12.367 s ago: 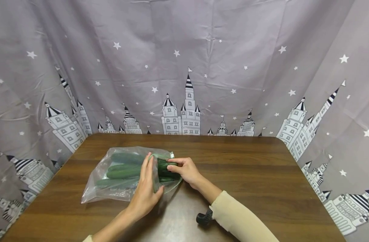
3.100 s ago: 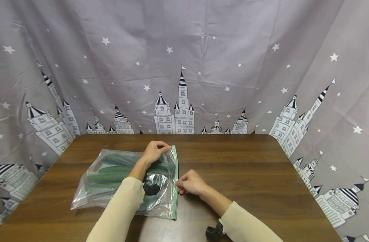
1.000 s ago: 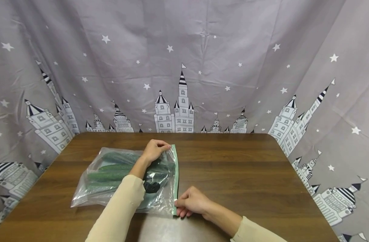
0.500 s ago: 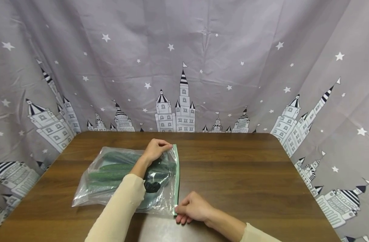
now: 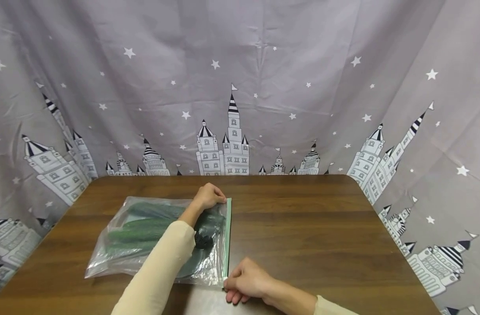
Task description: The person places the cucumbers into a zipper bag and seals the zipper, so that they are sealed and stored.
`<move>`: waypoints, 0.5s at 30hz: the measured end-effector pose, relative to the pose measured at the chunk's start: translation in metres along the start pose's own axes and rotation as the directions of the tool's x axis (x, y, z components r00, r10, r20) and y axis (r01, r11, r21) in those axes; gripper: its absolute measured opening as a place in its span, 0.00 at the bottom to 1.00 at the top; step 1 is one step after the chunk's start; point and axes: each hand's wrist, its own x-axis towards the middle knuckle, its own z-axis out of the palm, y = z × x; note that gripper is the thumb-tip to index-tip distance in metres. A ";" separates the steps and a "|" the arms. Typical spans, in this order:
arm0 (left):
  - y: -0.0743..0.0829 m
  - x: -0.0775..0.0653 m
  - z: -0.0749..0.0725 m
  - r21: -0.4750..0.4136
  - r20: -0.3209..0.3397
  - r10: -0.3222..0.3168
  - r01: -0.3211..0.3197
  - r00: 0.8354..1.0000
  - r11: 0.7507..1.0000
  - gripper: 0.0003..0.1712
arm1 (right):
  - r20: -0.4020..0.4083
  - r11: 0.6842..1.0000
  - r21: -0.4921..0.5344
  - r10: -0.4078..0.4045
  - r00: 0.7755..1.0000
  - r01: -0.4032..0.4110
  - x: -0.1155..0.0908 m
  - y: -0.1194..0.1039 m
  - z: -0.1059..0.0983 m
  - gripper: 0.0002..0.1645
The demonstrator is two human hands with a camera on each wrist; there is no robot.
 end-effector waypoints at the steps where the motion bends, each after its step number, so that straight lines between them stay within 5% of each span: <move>1: 0.001 -0.001 0.000 0.008 0.000 -0.004 0.004 1.000 1.000 0.06 | 0.001 1.000 -0.006 0.004 1.000 -0.004 0.000 0.000 0.000 0.13; 10: 0.002 0.001 -0.002 0.002 0.042 0.017 -0.017 0.999 1.000 0.08 | -0.002 0.999 -0.036 0.016 1.000 -0.016 0.001 0.002 -0.004 0.13; 15: -0.001 0.002 -0.023 -0.041 0.072 0.081 -0.078 0.994 0.996 0.23 | 0.058 0.997 -0.082 0.006 0.998 -0.001 -0.002 -0.001 -0.024 0.07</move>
